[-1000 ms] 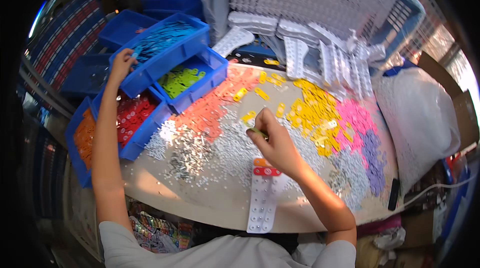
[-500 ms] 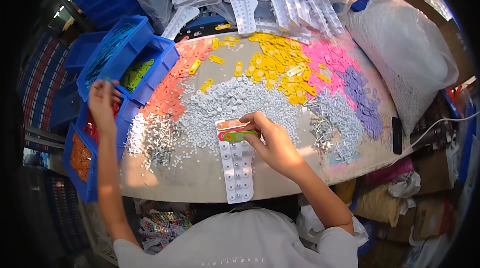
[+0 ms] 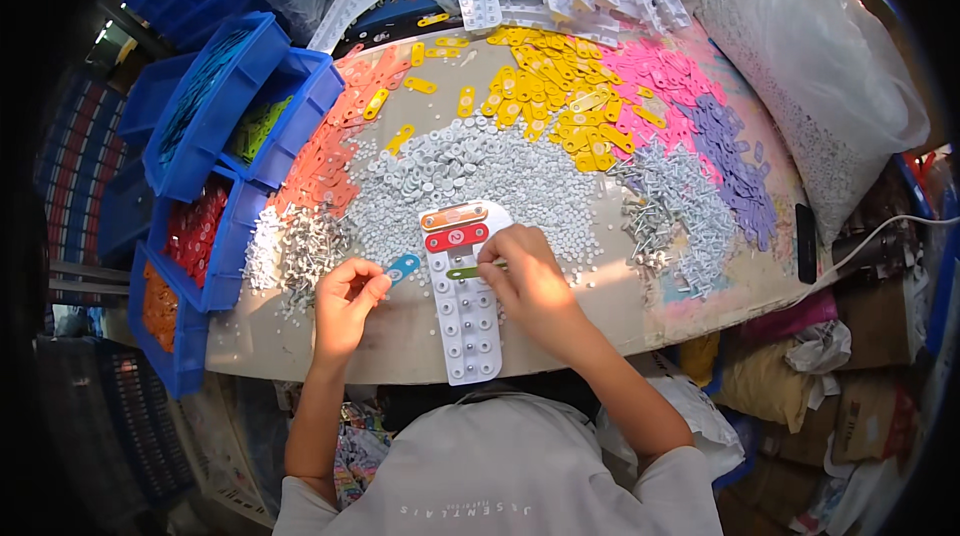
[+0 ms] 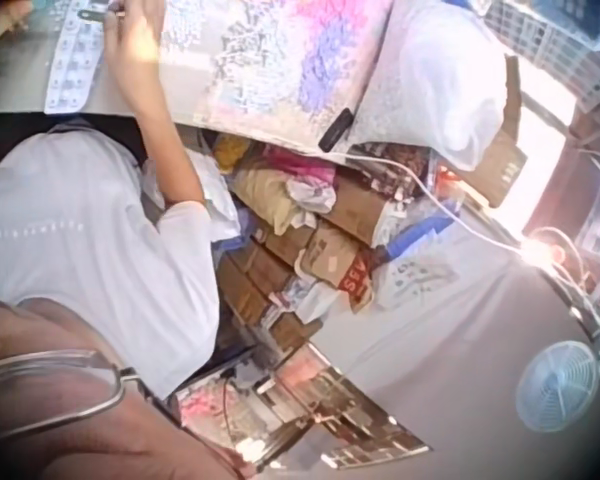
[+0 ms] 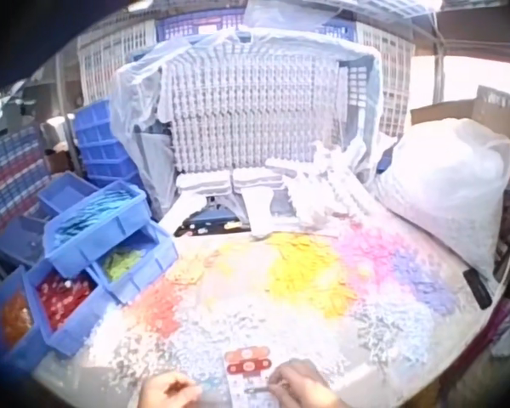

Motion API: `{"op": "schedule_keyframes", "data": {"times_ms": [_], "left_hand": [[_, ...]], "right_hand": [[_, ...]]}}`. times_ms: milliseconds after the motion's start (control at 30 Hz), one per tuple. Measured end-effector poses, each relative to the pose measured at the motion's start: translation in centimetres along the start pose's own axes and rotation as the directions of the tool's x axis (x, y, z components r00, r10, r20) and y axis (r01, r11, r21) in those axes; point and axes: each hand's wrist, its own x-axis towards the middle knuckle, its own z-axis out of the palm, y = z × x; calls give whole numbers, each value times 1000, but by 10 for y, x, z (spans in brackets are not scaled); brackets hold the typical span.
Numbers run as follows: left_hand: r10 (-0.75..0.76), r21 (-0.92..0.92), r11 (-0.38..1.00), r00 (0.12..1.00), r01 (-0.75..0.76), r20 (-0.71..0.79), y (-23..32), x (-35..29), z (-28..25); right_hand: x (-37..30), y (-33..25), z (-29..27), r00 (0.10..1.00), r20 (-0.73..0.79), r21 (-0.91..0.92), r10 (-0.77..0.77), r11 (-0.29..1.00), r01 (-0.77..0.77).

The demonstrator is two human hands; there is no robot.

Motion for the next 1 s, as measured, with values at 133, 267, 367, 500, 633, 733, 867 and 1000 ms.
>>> {"op": "schedule_keyframes", "data": {"times_ms": [133, 267, 367, 500, 633, 733, 867, 1000], "left_hand": [[0, 13, 1000, 1000, 0, -9, 3, 4, -1], [172, 218, 962, 985, -164, -17, 3, 11, 3], [162, 231, 961, 987, -155, -12, 6, 15, 6], [106, 238, 965, 994, -109, 27, 9, 22, 12], [17, 160, 987, 997, -28, 69, 14, 29, 22], [95, 189, 975, 991, -112, 97, 15, 34, 32], [147, 306, 934, 980, -182, 133, 12, 40, 44], [219, 413, 873, 965, -259, 144, 5, 43, 48]], "right_hand": [[2, -4, 17, 991, -34, -175, -133, 977, 125], [2, 1, 30, 986, -23, -248, -164, 957, 153], [4, 2, 31, 988, -37, -282, -147, 950, 131], [3, 9, 34, 986, -45, -289, -158, 947, 139], [0, 12, 39, 983, -129, -305, -128, 949, 84], [-5, 14, 43, 977, -187, -313, -100, 949, 38], [-9, 19, 47, 958, -263, -298, -111, 954, 28], [-10, 21, 49, 954, -274, -280, -124, 959, 44]]}}
